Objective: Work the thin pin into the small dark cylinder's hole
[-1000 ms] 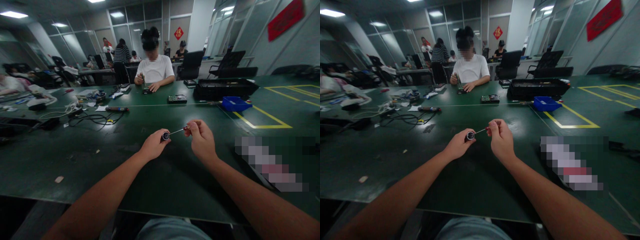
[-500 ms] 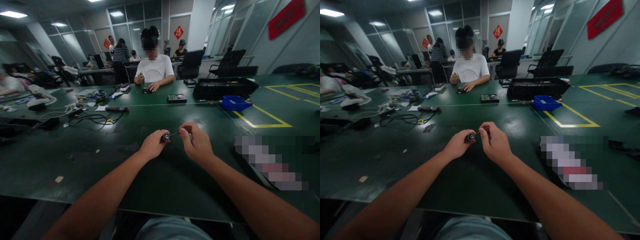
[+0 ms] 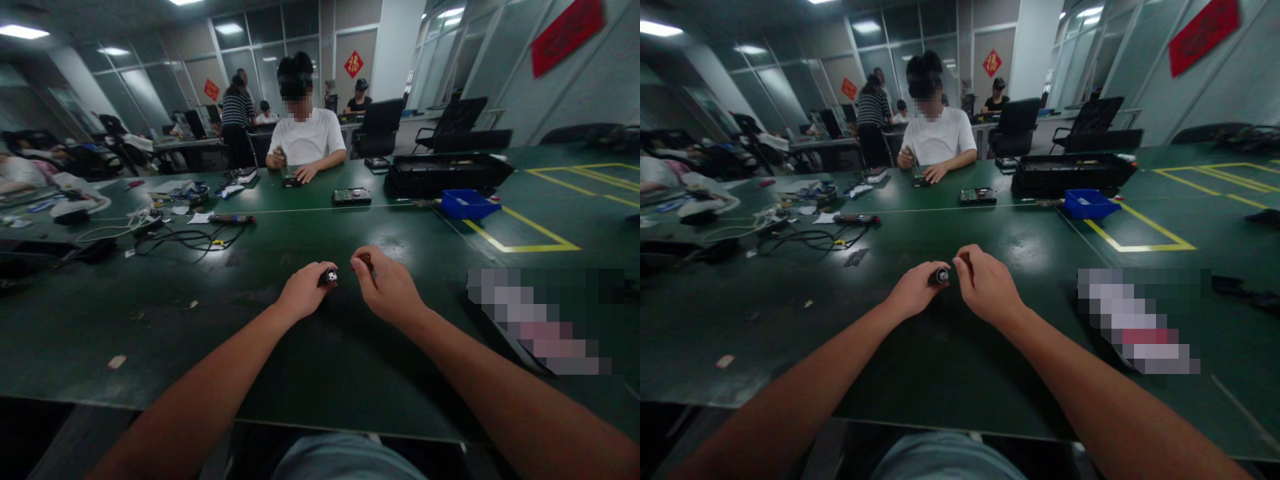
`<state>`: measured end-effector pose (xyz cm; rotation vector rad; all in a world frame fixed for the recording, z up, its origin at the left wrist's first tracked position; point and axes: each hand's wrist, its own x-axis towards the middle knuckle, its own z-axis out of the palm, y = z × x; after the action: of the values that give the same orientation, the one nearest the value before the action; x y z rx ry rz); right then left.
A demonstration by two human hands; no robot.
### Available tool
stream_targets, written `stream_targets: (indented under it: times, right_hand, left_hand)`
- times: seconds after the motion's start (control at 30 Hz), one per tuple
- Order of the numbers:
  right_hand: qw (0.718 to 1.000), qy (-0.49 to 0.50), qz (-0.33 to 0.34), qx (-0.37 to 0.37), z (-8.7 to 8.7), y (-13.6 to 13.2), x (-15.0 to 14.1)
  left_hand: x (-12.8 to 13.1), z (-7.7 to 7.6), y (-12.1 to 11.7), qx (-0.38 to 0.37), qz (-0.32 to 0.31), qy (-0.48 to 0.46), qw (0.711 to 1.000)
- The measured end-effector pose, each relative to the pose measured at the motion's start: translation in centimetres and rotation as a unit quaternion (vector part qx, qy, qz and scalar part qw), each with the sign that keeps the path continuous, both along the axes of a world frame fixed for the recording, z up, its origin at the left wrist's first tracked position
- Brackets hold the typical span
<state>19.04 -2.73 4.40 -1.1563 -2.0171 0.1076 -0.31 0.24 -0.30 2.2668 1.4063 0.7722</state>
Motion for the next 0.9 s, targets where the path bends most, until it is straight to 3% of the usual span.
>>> stream_targets:
  times: [0.17, 0.57, 0.9]
  right_hand:
    - [0.997, 0.068, -0.004, 0.031, -0.02, -0.32, 0.09]
    - [1.0, 0.007, -0.007, -0.019, 0.05, -0.06, 0.05]
    - [0.997, -0.008, -0.075, -0.033, 0.36, 0.18, 0.09]
  left_hand:
    - [0.03, 0.15, -0.13, -0.002, -0.002, 0.015, 1.0]
    - [0.03, 0.07, -0.1, -0.006, -0.007, 0.027, 1.0]
    - [-0.15, -0.15, 0.0, 0.004, 0.008, 0.004, 1.0]
